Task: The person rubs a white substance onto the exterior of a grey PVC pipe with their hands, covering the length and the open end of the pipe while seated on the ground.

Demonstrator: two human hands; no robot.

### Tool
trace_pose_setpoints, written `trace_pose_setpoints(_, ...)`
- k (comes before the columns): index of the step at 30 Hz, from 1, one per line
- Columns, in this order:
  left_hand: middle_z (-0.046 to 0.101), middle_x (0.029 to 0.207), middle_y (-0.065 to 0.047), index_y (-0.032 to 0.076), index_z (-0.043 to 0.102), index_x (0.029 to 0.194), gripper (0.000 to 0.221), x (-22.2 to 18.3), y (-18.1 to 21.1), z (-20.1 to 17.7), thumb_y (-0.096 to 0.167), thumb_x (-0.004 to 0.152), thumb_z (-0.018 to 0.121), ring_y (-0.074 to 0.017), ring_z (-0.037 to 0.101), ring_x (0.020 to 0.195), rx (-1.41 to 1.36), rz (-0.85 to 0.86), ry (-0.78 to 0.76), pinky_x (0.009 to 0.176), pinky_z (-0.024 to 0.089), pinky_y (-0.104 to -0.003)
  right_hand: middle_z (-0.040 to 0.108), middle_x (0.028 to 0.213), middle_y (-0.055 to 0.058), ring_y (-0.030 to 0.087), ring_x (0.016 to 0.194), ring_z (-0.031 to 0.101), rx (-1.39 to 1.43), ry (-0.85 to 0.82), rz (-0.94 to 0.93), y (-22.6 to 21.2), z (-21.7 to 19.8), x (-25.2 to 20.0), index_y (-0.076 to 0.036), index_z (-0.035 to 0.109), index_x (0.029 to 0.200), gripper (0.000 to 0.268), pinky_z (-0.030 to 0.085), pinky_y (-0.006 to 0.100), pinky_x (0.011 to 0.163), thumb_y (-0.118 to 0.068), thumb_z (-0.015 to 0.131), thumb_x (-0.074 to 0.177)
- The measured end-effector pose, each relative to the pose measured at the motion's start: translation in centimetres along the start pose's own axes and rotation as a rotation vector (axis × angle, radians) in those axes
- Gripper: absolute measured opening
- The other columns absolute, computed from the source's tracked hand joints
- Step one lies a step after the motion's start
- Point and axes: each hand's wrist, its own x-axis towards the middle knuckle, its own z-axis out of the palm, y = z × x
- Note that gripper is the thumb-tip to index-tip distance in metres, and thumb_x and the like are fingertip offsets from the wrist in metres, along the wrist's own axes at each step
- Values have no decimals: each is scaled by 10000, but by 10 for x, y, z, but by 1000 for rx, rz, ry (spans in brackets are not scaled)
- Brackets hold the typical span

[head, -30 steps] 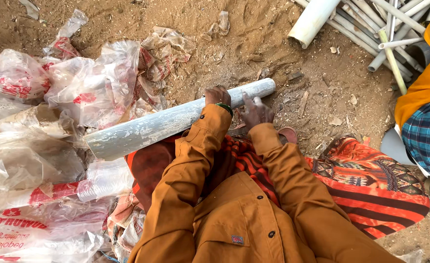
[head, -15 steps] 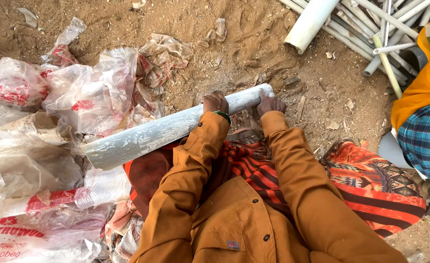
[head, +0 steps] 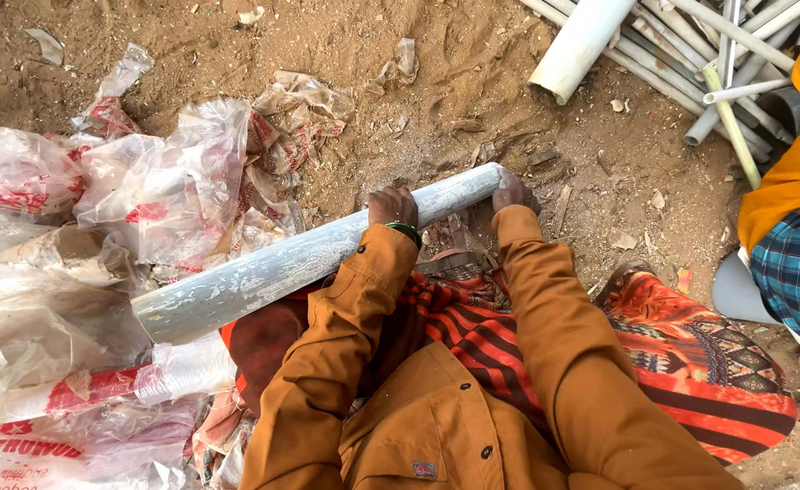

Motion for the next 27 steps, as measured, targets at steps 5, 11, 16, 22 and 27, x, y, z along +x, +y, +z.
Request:
trace_pose_setpoints(5,660,1062,-148,21,616,1198,491,-17,-2,-25,418,913,666,-306,669,972,-23,5,-35,845,495,-441,569,1427,220,283,974,716,85,123,-84,-8,24,-22,-273,567,1460,583,594,362,746,-44,417,946)
trace_pose_setpoints(11,645,1094,-156,-3,581,1244,606,-35,-7,-56,463,875,699,-312,658,1015,56,75,-102,854,491,-430,724,1279,166,250,1032,716,248,-28,268,-1,-9,1,-204,554,1483,417,572,393,866,-295,332,1142)
trace_pose_setpoints(16,648,1081,-158,13,583,1242,624,-32,-8,-57,498,875,719,-334,660,1009,10,36,-83,867,488,-459,705,1228,179,260,1028,705,312,-119,330,1,-9,6,-260,536,1503,455,574,384,891,-316,307,1114)
trace_pose_setpoints(22,636,1064,-162,-8,563,1254,673,-33,-6,-53,548,892,674,-318,646,1001,60,61,-99,854,477,-440,652,1333,128,342,987,763,99,-74,193,1,-2,7,-354,465,1533,564,628,466,821,-182,395,1000)
trace_pose_setpoints(27,639,1043,-152,10,588,1226,598,-29,0,-37,520,921,648,-326,654,977,36,46,-96,834,478,-445,710,1234,153,366,1103,688,-54,17,62,9,-35,31,-313,607,1403,390,513,507,961,-286,546,1019)
